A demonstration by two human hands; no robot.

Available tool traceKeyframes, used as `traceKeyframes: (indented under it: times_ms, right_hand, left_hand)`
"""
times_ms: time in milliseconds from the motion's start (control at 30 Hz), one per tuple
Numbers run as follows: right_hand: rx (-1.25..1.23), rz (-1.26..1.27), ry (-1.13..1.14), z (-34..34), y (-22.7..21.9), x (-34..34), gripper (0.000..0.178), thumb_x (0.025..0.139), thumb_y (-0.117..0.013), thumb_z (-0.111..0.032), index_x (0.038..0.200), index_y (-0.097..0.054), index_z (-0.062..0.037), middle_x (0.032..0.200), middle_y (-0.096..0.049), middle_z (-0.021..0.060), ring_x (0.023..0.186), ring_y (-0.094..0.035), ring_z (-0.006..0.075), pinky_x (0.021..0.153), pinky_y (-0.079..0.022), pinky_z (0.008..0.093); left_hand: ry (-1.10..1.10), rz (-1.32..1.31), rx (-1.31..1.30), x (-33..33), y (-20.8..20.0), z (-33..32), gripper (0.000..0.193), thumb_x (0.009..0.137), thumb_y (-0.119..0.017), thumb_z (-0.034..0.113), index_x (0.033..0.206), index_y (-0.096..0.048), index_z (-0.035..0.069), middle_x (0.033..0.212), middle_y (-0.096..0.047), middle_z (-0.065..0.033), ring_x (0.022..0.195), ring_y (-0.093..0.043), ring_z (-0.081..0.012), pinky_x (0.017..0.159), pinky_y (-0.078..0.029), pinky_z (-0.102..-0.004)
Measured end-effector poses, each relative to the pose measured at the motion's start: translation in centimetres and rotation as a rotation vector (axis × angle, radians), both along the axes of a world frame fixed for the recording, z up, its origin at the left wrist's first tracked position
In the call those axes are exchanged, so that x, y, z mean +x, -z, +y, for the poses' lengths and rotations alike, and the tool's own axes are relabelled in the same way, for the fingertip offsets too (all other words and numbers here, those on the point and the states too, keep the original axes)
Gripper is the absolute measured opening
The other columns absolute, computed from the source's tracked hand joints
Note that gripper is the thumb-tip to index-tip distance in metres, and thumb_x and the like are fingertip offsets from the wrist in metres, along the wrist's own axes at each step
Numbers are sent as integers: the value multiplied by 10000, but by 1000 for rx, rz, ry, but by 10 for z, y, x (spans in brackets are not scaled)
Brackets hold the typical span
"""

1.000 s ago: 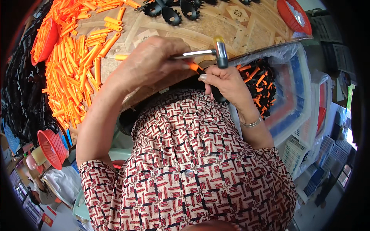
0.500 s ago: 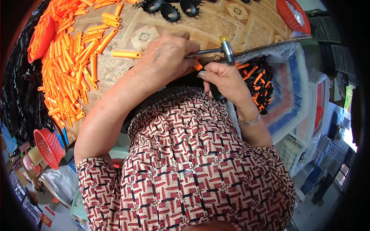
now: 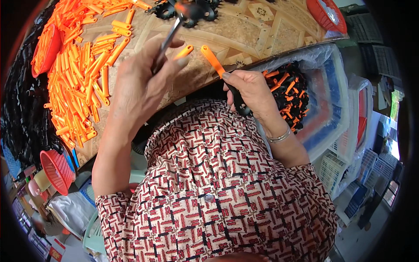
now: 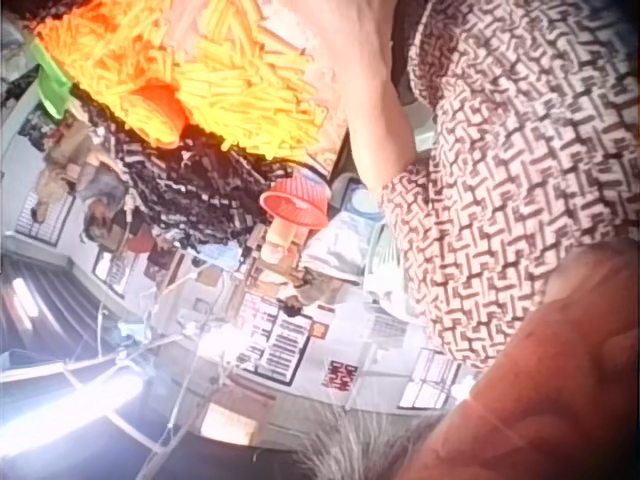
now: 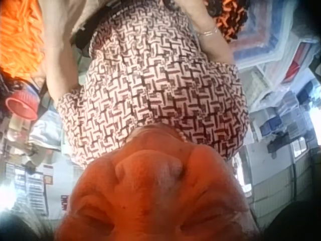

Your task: The person repeatedly picks up orange plastic handles and black plastic heads from a wooden table. Using a small hammer, they strike the orange handle to attach it to the black head. The assembled units are then placed into a clear plastic bin below the table.

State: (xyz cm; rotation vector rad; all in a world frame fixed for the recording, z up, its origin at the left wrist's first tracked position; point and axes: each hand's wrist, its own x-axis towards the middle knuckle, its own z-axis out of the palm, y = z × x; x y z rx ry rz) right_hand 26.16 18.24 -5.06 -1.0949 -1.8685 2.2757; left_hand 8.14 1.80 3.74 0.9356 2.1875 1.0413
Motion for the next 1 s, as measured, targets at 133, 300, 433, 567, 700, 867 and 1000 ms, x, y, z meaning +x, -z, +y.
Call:
traceKeyframes:
  times_ms: [133,300,433,567,700,867,1000]
  right_hand:
    - [4,-20,-12,-3,-8,-4,372,1027,-612,-261,791,-652,24,578,-642,88,442,-579,136,432,-459,271]
    - [-54,-43,2,-2,-12,-6,342,1021,-618,-242,827,-656,37,590,-647,93,447,-582,142,433,-461,277]
    - [1,46,-40,2,4,-4,314,1016,-618,-223,858,-665,44,606,-653,96,453,-586,141,433,-461,273]
    - [-87,-17,-3,-4,-8,-4,285,1006,-622,-203,862,-674,38,617,-657,89,459,-585,136,437,-462,269]
    - [-114,13,-6,0,0,-4,266,995,-635,-198,861,-675,28,627,-656,83,466,-599,150,442,-474,269]
    - [-246,25,-34,8,-1,-2,264,994,-631,-199,861,-662,27,642,-651,93,474,-609,170,458,-502,282]
    - [-108,7,-178,38,-12,19,264,998,-632,-207,873,-669,23,648,-650,76,518,-625,162,511,-516,290]
  left_hand:
    - [176,38,61,8,31,-27,363,983,-608,83,1345,-625,64,803,-593,-134,700,-590,-256,679,-498,-360]
    - [216,353,89,21,21,-27,408,932,-610,-7,1332,-638,65,1013,-690,-215,789,-675,-372,706,-539,-408]
    - [124,632,473,30,12,-24,487,877,-630,-39,1342,-653,102,874,-647,-158,742,-667,-309,646,-529,-393]
    - [288,747,102,33,41,-29,586,818,-638,-66,1367,-661,136,814,-582,-105,645,-590,-267,596,-511,-374]
    - [131,690,479,23,22,-28,600,795,-650,-127,1344,-680,114,789,-583,-97,634,-596,-230,586,-515,-351]
    - [279,809,71,24,39,-28,491,863,-612,-114,1295,-697,104,785,-602,-124,686,-625,-247,648,-508,-326]
    - [167,456,267,14,37,-40,512,888,-613,-95,1357,-655,107,800,-620,-81,688,-610,-156,617,-483,-283]
